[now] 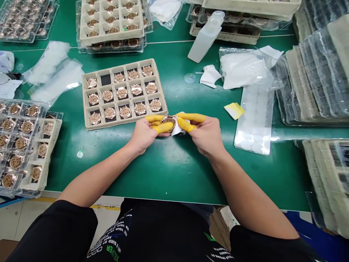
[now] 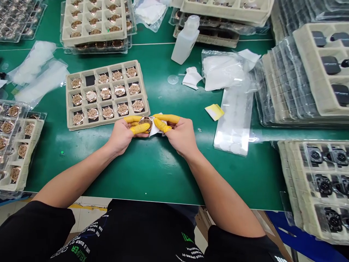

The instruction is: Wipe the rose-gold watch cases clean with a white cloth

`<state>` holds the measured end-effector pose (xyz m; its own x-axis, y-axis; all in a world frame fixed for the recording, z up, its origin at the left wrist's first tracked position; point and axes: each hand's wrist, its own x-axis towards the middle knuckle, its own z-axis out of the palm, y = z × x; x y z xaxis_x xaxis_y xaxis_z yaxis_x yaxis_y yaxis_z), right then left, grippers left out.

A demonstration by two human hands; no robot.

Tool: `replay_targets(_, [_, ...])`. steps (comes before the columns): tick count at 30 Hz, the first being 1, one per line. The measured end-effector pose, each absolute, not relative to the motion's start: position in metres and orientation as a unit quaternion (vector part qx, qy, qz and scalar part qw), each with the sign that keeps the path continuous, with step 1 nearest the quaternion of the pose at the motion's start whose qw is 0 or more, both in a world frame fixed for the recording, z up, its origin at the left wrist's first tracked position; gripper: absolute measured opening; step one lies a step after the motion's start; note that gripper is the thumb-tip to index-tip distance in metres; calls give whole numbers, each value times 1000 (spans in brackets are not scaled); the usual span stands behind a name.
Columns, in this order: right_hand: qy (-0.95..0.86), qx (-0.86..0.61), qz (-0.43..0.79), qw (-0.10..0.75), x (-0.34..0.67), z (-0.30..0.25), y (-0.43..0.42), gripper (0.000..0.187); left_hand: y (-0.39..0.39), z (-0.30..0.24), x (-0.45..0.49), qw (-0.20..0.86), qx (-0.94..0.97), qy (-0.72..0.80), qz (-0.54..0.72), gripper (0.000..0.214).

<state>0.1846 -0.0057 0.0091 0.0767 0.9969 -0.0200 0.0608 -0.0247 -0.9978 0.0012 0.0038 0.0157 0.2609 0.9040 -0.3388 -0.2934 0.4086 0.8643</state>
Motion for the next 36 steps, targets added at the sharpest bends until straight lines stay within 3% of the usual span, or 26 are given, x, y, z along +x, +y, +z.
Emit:
replay_targets(3, [-552, -543, 426, 468, 186, 10, -10, 27, 3, 12, 1, 701, 377, 431, 425, 41])
replay_targets(6, [-658, -506, 305, 467, 189, 11, -13, 13, -2, 8, 1, 624, 483, 451, 417, 24])
replay_targets(9, [-753, -459, 169, 440, 190, 8, -16, 21, -8, 5, -1, 476, 608, 493, 400, 13])
replay_targets(11, [-771, -477, 104, 408, 190, 5, -15, 26, -11, 4, -1, 432, 632, 501, 402, 14])
replay_targets(15, [-734, -536, 96, 406, 192, 3, -13, 26, -12, 4, 1, 488, 572, 479, 454, 19])
replay_targets(19, [-616, -568, 276, 471, 187, 3, -10, 17, -5, 3, 3, 546, 489, 472, 490, 26])
replay_targets(24, [-456, -566, 402, 556, 177, -1, -6, 37, 2, 1, 7, 603, 407, 446, 521, 42])
replay_targets(27, [-445, -548, 446, 551, 170, -3, -9, 37, 1, 2, 8, 608, 424, 428, 518, 42])
replay_targets(30, [-483, -553, 412, 539, 167, -2, -16, 30, -3, 3, 8, 609, 438, 428, 504, 40])
replay_targets(33, [-572, -564, 298, 515, 170, 0, -18, 21, -6, 3, 8, 613, 440, 443, 484, 40])
replay_targets(36, [-677, -593, 147, 410, 178, 2, -13, 19, -9, 3, 9, 601, 448, 451, 485, 38])
